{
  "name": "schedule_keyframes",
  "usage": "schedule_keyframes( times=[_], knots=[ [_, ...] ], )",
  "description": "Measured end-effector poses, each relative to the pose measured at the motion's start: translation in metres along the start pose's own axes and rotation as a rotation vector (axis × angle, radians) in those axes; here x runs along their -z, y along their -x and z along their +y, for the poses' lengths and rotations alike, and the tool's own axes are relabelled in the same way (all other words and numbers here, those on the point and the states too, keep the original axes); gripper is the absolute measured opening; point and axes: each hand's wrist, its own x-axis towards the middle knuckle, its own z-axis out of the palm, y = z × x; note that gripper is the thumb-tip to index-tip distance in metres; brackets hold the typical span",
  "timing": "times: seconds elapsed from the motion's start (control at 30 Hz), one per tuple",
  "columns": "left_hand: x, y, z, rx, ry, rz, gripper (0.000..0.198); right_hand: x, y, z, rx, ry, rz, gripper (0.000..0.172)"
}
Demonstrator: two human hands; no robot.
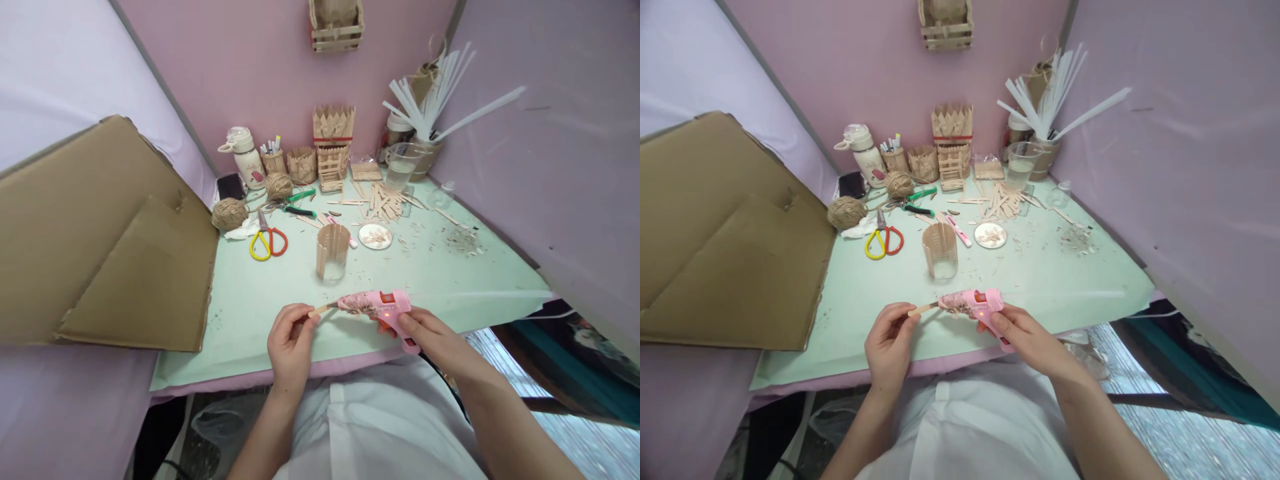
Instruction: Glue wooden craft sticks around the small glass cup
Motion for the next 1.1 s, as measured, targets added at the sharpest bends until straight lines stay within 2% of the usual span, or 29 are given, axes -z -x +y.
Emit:
schedule_keyframes(
  times=[0.33,0.63,1.1],
  knots=[
    [-0.0001,-0.0006,0.0017,-0.044,-0.005,-0.007,0.003,-0.0031,0.0005,0.0040,0.000,-0.018,0.014,0.060],
    [0.0000,-0.0002,-0.0021,-0.108,-0.014,-0.007,0.005,-0.0030,-0.0001,0.0014,-0.047,-0.027,-0.028,0.061],
    [-0.0001,0.0004,-0.0014,-0.129,-0.034,-0.010,0.006,-0.0024,0.0012,0.0002,-0.055,-0.005,-0.020,0.059]
  ],
)
